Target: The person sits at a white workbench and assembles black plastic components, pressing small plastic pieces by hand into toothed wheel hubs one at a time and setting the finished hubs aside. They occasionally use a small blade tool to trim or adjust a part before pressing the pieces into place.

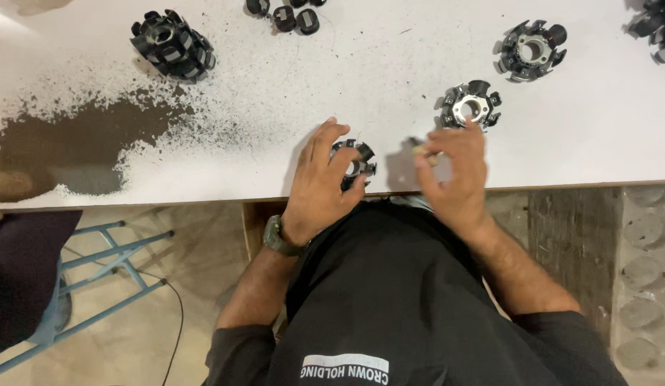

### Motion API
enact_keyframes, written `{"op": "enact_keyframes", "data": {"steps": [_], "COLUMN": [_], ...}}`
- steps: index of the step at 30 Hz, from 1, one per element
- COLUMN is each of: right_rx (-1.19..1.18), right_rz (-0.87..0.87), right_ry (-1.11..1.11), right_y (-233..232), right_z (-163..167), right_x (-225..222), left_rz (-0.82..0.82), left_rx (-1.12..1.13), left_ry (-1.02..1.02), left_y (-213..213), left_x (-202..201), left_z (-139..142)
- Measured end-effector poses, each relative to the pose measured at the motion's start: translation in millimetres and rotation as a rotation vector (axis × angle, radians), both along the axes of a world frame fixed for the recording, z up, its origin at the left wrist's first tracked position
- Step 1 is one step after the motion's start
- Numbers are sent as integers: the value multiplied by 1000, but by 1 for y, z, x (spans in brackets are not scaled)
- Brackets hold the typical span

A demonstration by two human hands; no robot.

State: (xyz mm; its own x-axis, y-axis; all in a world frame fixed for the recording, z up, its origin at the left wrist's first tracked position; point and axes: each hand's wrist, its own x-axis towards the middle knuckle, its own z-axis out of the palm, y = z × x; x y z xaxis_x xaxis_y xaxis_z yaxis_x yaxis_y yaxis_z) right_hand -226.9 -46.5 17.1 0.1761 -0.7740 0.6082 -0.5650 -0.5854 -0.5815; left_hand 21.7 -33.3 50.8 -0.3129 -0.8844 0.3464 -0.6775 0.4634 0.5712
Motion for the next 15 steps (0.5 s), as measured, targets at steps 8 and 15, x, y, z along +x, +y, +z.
{"op": "enact_keyframes", "data": {"steps": [8,15], "right_rx": [102,62], "right_rz": [138,129], "right_ry": [145,200], "right_y": [9,10], "right_z": [9,1], "right_x": [52,54], "left_rz": [214,250], "left_rx": [36,-20], "left_ry": [114,188], "left_y": [5,8], "left_x": [-14,-13], "left_z": [-18,-26]}}
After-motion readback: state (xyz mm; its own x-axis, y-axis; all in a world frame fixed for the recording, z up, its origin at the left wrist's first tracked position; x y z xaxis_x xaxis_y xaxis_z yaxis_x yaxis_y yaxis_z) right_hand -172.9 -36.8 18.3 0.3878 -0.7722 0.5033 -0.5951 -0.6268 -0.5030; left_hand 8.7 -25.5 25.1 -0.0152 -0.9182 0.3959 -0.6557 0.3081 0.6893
